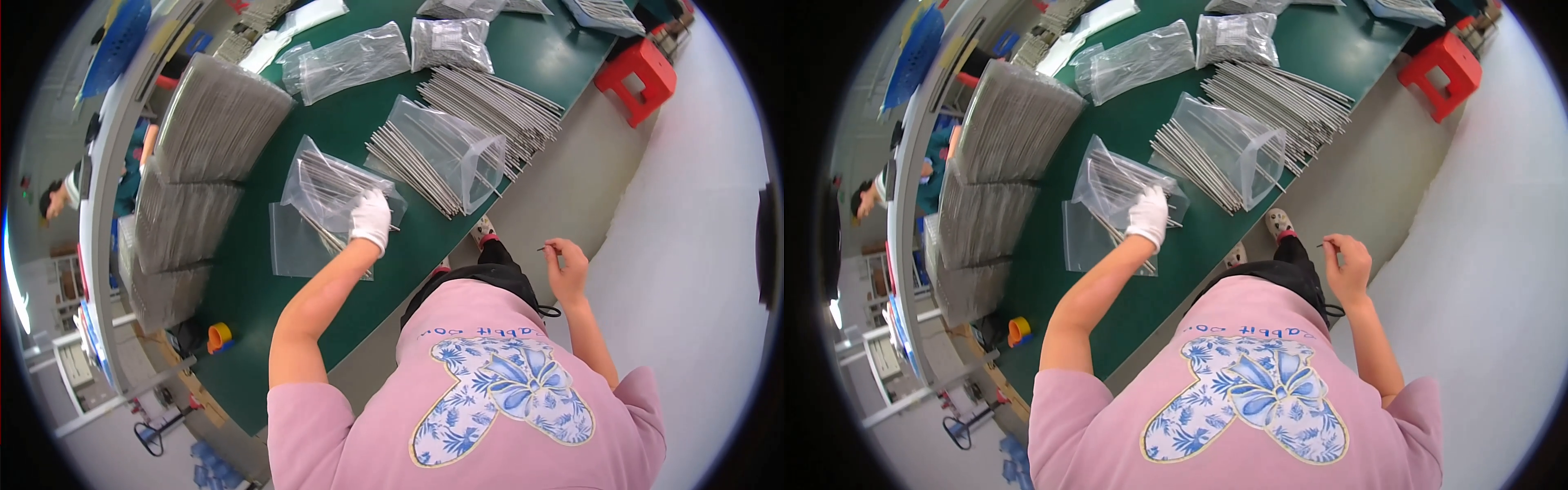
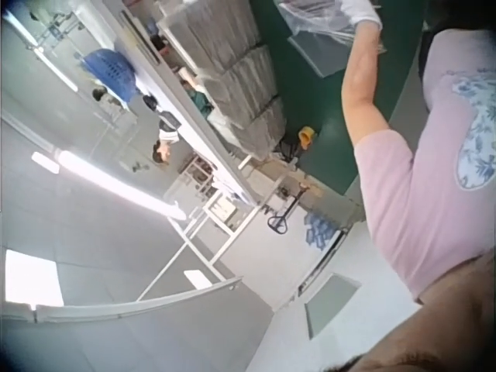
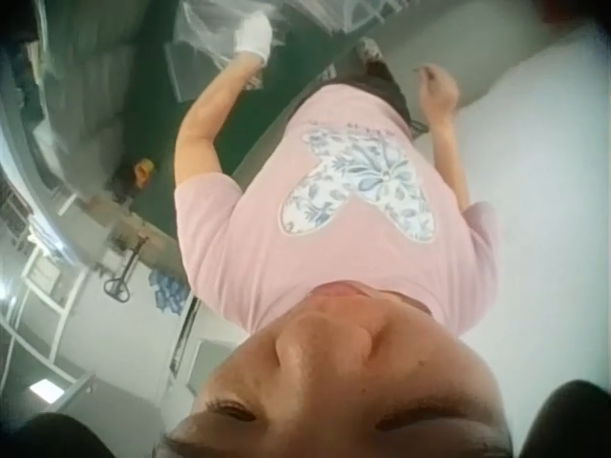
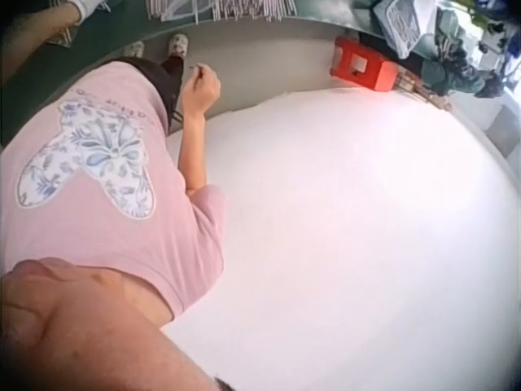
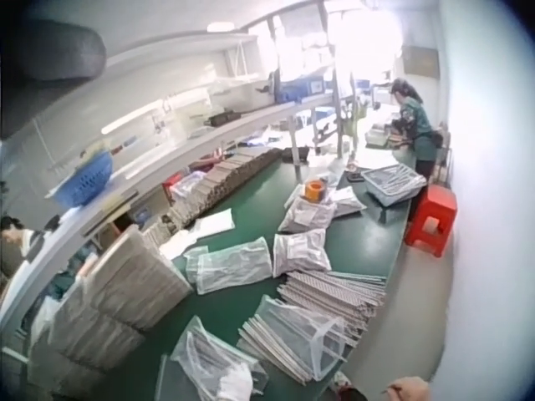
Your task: Sorting and packing metal rods into plastic bags at a factory workbench.
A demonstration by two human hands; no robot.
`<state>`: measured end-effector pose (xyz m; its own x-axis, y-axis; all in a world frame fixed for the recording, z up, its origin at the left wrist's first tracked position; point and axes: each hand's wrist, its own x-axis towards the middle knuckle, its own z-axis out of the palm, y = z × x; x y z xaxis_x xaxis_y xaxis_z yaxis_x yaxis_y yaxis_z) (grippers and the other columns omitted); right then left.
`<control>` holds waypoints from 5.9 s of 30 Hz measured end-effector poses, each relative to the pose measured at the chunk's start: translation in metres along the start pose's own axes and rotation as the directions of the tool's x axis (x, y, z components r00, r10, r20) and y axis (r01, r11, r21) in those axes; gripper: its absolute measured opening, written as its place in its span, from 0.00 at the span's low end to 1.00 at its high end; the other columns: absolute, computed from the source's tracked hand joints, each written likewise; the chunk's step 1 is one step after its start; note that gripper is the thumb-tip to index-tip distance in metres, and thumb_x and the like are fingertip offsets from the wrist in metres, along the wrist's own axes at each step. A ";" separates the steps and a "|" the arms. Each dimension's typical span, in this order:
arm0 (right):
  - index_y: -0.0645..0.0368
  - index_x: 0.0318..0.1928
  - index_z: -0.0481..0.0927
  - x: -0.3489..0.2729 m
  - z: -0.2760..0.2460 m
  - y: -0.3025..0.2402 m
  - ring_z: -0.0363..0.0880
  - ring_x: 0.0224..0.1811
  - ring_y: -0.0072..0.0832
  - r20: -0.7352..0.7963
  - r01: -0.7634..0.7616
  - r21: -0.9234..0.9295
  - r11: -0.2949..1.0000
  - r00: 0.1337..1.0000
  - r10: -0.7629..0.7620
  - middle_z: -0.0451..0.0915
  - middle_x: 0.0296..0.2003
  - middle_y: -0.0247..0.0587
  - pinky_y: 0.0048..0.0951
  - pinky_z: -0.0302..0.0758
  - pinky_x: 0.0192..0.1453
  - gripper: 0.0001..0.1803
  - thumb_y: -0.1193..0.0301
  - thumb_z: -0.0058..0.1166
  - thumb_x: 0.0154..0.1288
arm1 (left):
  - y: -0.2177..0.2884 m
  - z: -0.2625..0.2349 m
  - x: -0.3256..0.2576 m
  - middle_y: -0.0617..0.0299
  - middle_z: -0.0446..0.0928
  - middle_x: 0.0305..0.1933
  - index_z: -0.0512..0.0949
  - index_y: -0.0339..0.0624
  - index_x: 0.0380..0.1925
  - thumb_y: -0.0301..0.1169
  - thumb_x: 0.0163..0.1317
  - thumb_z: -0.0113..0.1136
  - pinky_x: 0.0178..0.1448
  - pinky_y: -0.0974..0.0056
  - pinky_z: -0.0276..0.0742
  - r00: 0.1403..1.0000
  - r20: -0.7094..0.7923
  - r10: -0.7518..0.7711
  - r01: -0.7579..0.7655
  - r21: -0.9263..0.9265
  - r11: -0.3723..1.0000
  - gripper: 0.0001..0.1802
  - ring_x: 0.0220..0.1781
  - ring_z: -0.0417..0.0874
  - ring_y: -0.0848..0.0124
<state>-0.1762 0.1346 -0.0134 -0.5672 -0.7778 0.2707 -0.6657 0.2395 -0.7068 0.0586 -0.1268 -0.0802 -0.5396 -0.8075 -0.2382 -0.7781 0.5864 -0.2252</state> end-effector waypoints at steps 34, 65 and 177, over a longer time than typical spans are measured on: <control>0.62 0.31 0.76 -0.107 0.013 -0.013 0.73 0.24 0.27 -0.223 -0.440 -0.072 0.895 0.882 0.416 0.76 0.24 0.39 0.26 0.69 0.31 0.03 0.79 0.52 0.54 | -0.081 0.017 0.078 0.60 0.73 0.32 0.76 0.49 0.33 0.32 0.42 0.56 0.41 0.60 0.68 0.538 0.045 0.842 -0.842 0.075 0.535 0.13 0.38 0.74 0.63; 0.65 0.43 0.72 0.026 0.201 -0.129 0.75 0.36 0.23 0.849 -0.910 0.284 0.302 0.385 0.362 0.77 0.35 0.37 0.24 0.71 0.39 0.23 0.56 0.53 0.58 | -0.089 0.060 -0.117 0.58 0.70 0.38 0.68 0.36 0.42 0.43 0.61 0.46 0.47 0.62 0.73 0.528 0.014 -0.849 -0.295 -0.934 -0.199 0.20 0.39 0.73 0.66; 0.59 0.29 0.76 0.157 0.089 -0.149 0.77 0.26 0.34 0.314 0.636 0.578 0.511 0.405 -0.859 0.79 0.26 0.39 0.27 0.71 0.29 0.05 0.80 0.55 0.50 | 0.059 -0.084 -0.069 0.56 0.78 0.27 0.77 0.39 0.30 0.25 0.46 0.66 0.32 0.68 0.75 0.622 -0.418 -0.662 -0.445 -0.884 0.141 0.10 0.27 0.81 0.66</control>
<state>-0.1224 -0.0746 0.0765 0.4944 -0.7028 0.5116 -0.4209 -0.7085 -0.5665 0.0226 -0.0416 0.0019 0.0450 -0.9172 0.3959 -0.1537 0.3853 0.9099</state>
